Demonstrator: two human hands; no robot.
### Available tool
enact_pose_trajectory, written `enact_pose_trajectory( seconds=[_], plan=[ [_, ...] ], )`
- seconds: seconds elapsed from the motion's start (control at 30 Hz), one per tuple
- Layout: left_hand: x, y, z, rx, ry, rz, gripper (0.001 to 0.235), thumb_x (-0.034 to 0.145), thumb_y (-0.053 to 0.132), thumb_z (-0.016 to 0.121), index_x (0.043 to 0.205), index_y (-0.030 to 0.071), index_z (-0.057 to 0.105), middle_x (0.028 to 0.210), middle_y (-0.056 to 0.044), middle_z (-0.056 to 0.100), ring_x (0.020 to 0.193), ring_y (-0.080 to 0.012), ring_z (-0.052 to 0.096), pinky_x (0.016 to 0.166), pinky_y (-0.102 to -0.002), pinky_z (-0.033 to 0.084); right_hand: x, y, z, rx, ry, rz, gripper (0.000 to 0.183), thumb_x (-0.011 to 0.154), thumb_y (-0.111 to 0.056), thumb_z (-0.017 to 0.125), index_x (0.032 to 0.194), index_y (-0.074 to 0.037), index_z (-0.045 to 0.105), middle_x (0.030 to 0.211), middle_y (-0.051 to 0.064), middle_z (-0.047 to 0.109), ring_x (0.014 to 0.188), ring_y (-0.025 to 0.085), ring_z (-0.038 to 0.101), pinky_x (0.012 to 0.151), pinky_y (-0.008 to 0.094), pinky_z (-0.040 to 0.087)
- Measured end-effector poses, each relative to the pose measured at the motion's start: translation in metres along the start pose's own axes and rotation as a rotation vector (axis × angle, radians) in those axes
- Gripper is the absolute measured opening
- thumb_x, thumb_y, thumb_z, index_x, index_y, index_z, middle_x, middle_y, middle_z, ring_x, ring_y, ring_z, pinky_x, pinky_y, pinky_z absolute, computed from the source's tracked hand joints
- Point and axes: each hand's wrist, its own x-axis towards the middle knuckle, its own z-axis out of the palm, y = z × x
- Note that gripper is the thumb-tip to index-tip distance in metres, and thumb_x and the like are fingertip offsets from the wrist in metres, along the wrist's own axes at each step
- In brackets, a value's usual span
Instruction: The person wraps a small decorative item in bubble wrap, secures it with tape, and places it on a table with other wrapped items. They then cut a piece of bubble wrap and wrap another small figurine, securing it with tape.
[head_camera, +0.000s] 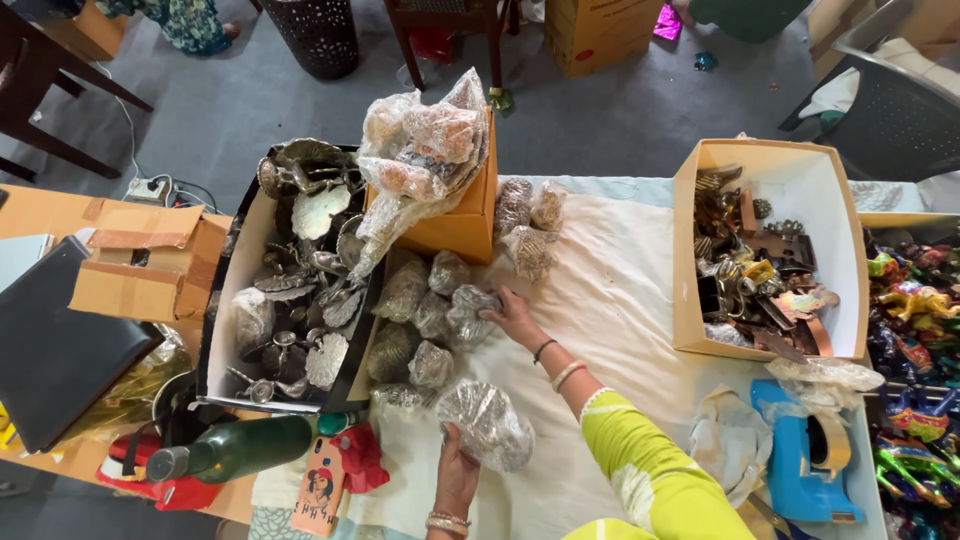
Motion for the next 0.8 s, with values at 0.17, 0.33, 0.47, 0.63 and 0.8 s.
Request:
enact_pose_trajectory(
  seconds=[0.17,0.33,0.47,0.63,0.8],
  plan=[
    [0.025,0.028,0.054,0.068,-0.150,0.155,0.073,0.092,0.050,0.061,0.147,0.005,0.045,0.145,-0.008,0.057,0.131,-0.0252,0.056,0.111,-0.044,0.044,-0.028,-0.014,-0.039,-0.003,0.074,0.111,0.044,0.090,-0.003,0.077,0.128,-0.005,0.056,0.107,0.010,0.066,0.095,0.019,0.061,0.083,0.033,0.056],
    [0.097,0.034,0.064,0.108,-0.124,0.278,0.073,0.094,0.048,0.065,0.148,0.004,0.044,0.142,-0.009,0.056,0.128,-0.0234,0.055,0.110,-0.041,0.045,-0.060,-0.020,-0.097,0.031,0.055,0.053,0.047,0.088,0.004,0.069,0.131,-0.005,0.054,0.116,0.007,0.066,0.108,0.015,0.064,0.096,0.031,0.054],
    [0.146,0.038,0.094,0.114,-0.038,0.336,0.076,0.091,0.049,0.071,0.147,0.003,0.047,0.142,-0.009,0.057,0.126,-0.0218,0.055,0.108,-0.038,0.046,-0.081,-0.051,-0.133,-0.075,0.008,0.209,0.045,0.089,0.004,0.068,0.131,-0.006,0.056,0.113,0.007,0.066,0.107,0.015,0.061,0.095,0.031,0.052],
    [0.194,0.035,0.129,0.113,-0.055,0.474,0.075,0.090,0.047,0.073,0.148,0.007,0.046,0.143,-0.009,0.056,0.127,-0.0235,0.055,0.107,-0.039,0.046,-0.081,-0.063,-0.138,-0.016,-0.044,0.291,0.057,0.083,-0.016,0.077,0.135,-0.011,0.056,0.118,0.009,0.061,0.107,0.018,0.058,0.094,0.036,0.052],
    [0.201,0.031,0.138,0.186,0.061,0.488,0.073,0.092,0.045,0.070,0.151,0.010,0.043,0.146,-0.009,0.054,0.130,-0.0236,0.053,0.110,-0.038,0.041,-0.075,-0.038,-0.111,-0.588,0.038,0.317,0.093,0.069,-0.053,0.095,0.140,-0.013,0.050,0.133,0.015,0.056,0.123,0.037,0.047,0.106,0.050,0.040]
  ],
)
